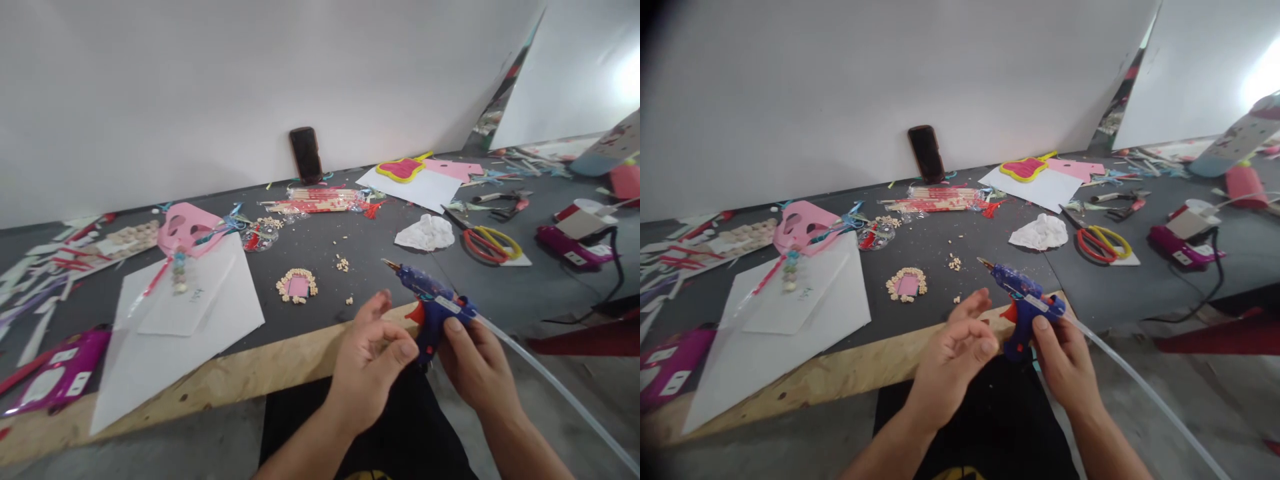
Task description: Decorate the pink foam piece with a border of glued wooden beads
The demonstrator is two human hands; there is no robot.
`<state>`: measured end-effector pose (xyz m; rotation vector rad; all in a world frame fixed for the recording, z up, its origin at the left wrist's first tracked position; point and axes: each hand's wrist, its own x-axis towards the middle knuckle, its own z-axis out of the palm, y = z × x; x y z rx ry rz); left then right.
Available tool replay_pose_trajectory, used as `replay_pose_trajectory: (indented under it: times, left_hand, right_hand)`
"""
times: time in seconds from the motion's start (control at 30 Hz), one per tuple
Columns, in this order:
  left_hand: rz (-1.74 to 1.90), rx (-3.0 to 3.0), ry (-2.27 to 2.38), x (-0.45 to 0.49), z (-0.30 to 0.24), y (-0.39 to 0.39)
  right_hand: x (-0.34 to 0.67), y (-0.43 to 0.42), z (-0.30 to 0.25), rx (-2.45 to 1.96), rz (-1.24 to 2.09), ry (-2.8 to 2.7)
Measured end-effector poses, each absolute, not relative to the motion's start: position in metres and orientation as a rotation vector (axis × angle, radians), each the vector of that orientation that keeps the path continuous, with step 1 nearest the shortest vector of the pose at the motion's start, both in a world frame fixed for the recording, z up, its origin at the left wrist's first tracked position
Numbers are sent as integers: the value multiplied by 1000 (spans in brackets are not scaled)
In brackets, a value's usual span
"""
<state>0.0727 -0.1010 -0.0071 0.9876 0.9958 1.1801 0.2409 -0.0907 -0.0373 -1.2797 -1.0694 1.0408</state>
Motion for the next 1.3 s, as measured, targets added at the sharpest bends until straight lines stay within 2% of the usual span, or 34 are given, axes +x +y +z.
replay_pose_trajectory:
  times: [0.13, 0.27, 0.43, 0.87, 1.1, 1.3]
  left_hand:
    - [1457, 787, 1091, 45, -16, -92]
    - [1453, 480, 980, 31, -20, -76]
    - [1533, 455, 985, 17, -16, -73]
    - [1309, 320, 937, 33, -19, -84]
    - [1356, 353, 941, 40, -19, -85]
    - [1402, 524, 1008, 40, -25, -85]
  right_hand:
    - [249, -88, -29, -1246, 1204, -872]
    - [248, -92, -21, -1277, 1249, -877]
    - [248, -96, -25, -1308, 1248, -962]
    - [245, -100, -30, -1324, 1283, -1002]
    - [242, -104, -37, -1373, 1447, -984]
    - [244, -104, -43, -1387, 1423, -1023]
